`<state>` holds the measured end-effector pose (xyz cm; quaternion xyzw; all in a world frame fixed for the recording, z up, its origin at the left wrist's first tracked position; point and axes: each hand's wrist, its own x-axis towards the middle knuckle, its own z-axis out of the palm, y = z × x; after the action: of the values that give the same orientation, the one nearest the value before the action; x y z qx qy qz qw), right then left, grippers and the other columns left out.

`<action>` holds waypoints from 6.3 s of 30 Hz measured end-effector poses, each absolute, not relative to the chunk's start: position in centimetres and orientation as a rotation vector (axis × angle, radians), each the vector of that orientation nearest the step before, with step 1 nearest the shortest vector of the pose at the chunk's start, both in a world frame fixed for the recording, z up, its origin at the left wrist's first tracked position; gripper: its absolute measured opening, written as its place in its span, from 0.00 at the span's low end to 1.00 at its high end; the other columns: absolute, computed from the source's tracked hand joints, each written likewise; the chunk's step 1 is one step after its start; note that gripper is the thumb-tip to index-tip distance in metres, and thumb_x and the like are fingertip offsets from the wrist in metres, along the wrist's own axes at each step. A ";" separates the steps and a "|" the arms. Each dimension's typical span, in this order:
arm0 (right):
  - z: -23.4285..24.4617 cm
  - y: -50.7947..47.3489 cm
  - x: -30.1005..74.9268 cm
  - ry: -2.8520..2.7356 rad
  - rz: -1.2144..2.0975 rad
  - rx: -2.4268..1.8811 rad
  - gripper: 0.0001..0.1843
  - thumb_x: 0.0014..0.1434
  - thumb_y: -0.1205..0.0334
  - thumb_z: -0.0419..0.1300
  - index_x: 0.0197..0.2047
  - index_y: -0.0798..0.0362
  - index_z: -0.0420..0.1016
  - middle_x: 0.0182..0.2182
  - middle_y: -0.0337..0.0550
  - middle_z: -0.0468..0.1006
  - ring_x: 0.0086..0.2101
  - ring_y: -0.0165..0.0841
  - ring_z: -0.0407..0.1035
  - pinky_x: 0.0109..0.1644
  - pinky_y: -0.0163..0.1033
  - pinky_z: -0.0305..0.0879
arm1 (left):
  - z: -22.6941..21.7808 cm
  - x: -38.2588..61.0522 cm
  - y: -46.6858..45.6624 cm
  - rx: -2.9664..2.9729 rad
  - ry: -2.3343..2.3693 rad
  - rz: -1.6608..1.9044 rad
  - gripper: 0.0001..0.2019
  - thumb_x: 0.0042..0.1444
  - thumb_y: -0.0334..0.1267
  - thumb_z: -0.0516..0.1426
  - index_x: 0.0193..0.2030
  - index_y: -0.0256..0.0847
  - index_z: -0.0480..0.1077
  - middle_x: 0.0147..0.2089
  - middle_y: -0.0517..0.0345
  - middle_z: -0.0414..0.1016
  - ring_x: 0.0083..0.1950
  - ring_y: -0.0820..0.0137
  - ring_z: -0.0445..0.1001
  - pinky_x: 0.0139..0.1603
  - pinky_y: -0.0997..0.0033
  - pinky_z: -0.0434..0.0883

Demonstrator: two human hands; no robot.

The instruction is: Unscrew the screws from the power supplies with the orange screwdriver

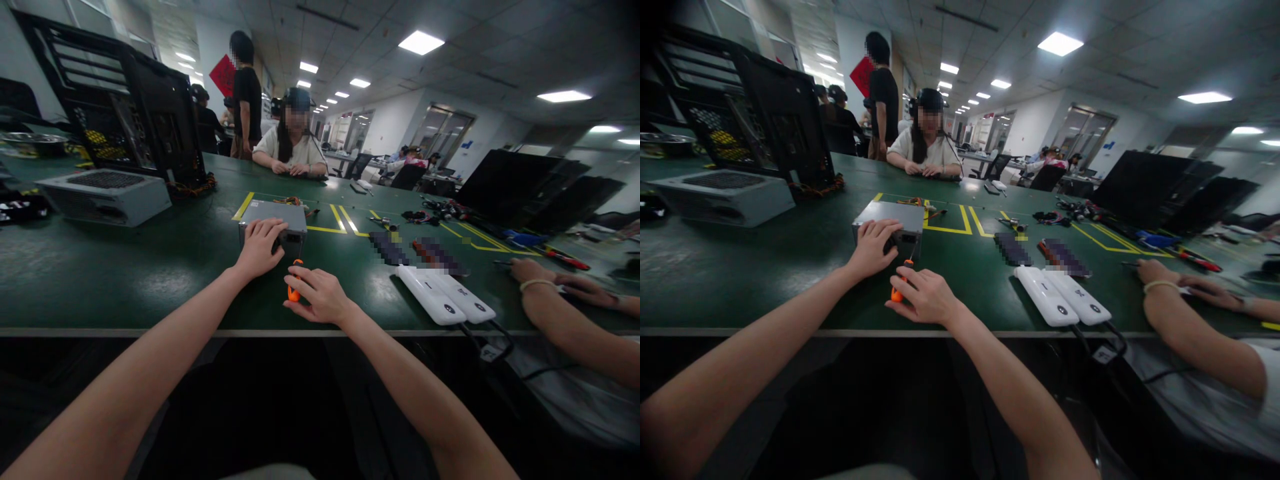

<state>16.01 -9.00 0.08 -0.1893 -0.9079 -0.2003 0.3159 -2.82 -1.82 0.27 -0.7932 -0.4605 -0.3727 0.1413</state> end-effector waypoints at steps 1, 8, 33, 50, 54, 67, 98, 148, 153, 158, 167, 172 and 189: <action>0.0 -8.9 16.0 -2.371 -0.518 -0.493 0.20 0.57 0.52 0.54 0.47 0.57 0.65 0.45 0.53 0.73 0.36 0.35 0.72 0.37 0.38 0.68 | 0.3 -2.8 -1.8 -2.289 -1.326 -1.077 0.22 0.51 0.35 0.50 0.56 0.44 0.60 0.58 0.54 0.63 0.61 0.63 0.57 0.63 0.57 0.47; -0.2 -8.9 16.2 -2.338 -0.381 -0.501 0.21 0.57 0.51 0.53 0.48 0.59 0.63 0.46 0.57 0.71 0.44 0.38 0.70 0.42 0.40 0.69 | 0.3 -2.9 -1.8 -2.318 -1.338 -1.091 0.23 0.51 0.35 0.50 0.56 0.44 0.60 0.58 0.53 0.63 0.61 0.61 0.57 0.63 0.55 0.47; -0.4 -8.7 16.0 -2.331 -0.437 -0.511 0.23 0.57 0.47 0.53 0.46 0.57 0.64 0.43 0.55 0.73 0.39 0.36 0.71 0.38 0.39 0.68 | 0.3 -2.8 -1.8 -2.303 -1.351 -1.082 0.23 0.51 0.35 0.50 0.56 0.45 0.60 0.59 0.54 0.63 0.61 0.61 0.57 0.62 0.54 0.47; -0.3 -8.7 16.0 -2.254 -0.413 -0.477 0.20 0.56 0.52 0.55 0.45 0.58 0.62 0.43 0.57 0.73 0.41 0.38 0.71 0.39 0.39 0.69 | 0.2 -2.9 -1.8 -2.295 -1.329 -1.082 0.23 0.51 0.34 0.50 0.56 0.44 0.60 0.58 0.54 0.63 0.61 0.62 0.57 0.63 0.56 0.47; 0.0 -8.9 16.1 -2.351 -0.437 -0.494 0.21 0.57 0.54 0.53 0.49 0.59 0.62 0.44 0.57 0.72 0.43 0.38 0.70 0.40 0.39 0.69 | 0.2 -2.9 -1.7 -2.285 -1.326 -1.075 0.23 0.51 0.35 0.50 0.56 0.44 0.60 0.58 0.54 0.63 0.61 0.63 0.58 0.63 0.57 0.47; 0.0 -9.0 16.4 -2.318 -0.317 -0.528 0.20 0.57 0.54 0.52 0.48 0.59 0.63 0.46 0.58 0.71 0.47 0.38 0.68 0.43 0.39 0.69 | 0.2 -3.0 -1.8 -2.292 -1.324 -1.089 0.23 0.51 0.34 0.50 0.56 0.44 0.60 0.58 0.53 0.63 0.61 0.61 0.58 0.62 0.55 0.47; 3.2 -12.6 14.3 -2.108 -0.919 -1.372 0.13 0.64 0.57 0.45 0.44 0.53 0.66 0.31 0.41 0.70 0.26 0.30 0.66 0.29 0.35 0.58 | 0.3 -3.1 -1.8 -2.334 -1.332 -1.091 0.24 0.51 0.34 0.50 0.57 0.43 0.60 0.59 0.52 0.62 0.62 0.61 0.56 0.63 0.55 0.47; 1.3 -14.2 12.2 -1.968 -0.433 -1.584 0.14 0.63 0.62 0.47 0.50 0.54 0.65 0.37 0.49 0.73 0.28 0.33 0.71 0.28 0.35 0.62 | 0.5 -3.1 -1.9 -2.325 -1.353 -1.078 0.24 0.50 0.34 0.50 0.57 0.44 0.60 0.59 0.52 0.62 0.61 0.61 0.57 0.63 0.55 0.48; 1.3 -14.1 12.4 -1.885 -0.164 -1.515 0.16 0.65 0.56 0.43 0.45 0.50 0.68 0.31 0.42 0.73 0.27 0.31 0.70 0.27 0.32 0.60 | 0.5 -3.0 -1.9 -2.314 -1.361 -1.073 0.24 0.50 0.34 0.50 0.56 0.45 0.60 0.59 0.53 0.63 0.61 0.61 0.57 0.63 0.54 0.48; 1.0 -13.9 12.0 -1.900 0.036 -1.366 0.11 0.61 0.56 0.49 0.43 0.52 0.64 0.35 0.43 0.70 0.29 0.31 0.70 0.30 0.35 0.65 | 0.5 -3.0 -1.9 -2.313 -1.355 -1.086 0.23 0.50 0.33 0.50 0.56 0.44 0.60 0.59 0.53 0.62 0.61 0.62 0.57 0.63 0.55 0.48; 0.6 -13.2 11.8 -1.723 -0.207 -1.406 0.11 0.61 0.64 0.45 0.42 0.55 0.66 0.39 0.48 0.63 0.31 0.31 0.68 0.27 0.35 0.67 | 0.3 -3.1 -1.7 -2.305 -1.344 -1.077 0.24 0.50 0.34 0.50 0.56 0.43 0.60 0.59 0.52 0.62 0.61 0.62 0.57 0.63 0.55 0.48; 1.0 -13.2 11.9 -1.710 -0.204 -1.468 0.11 0.62 0.61 0.46 0.39 0.55 0.66 0.36 0.46 0.65 0.29 0.31 0.68 0.26 0.34 0.66 | 0.4 -3.1 -1.8 -2.295 -1.339 -1.070 0.23 0.51 0.34 0.50 0.56 0.43 0.60 0.59 0.52 0.62 0.61 0.62 0.57 0.63 0.56 0.48; 1.9 -13.7 12.7 -1.846 -0.085 -1.591 0.13 0.63 0.61 0.47 0.47 0.51 0.68 0.43 0.45 0.69 0.36 0.35 0.70 0.33 0.38 0.67 | 0.4 -3.2 -1.8 -2.299 -1.337 -1.061 0.24 0.50 0.34 0.51 0.56 0.42 0.60 0.59 0.52 0.62 0.61 0.62 0.57 0.63 0.56 0.48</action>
<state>12.68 -13.70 1.89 -0.6126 -0.7108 -0.0328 0.3441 -3.20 -1.81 0.36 -0.7951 -0.4624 -0.3669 0.1390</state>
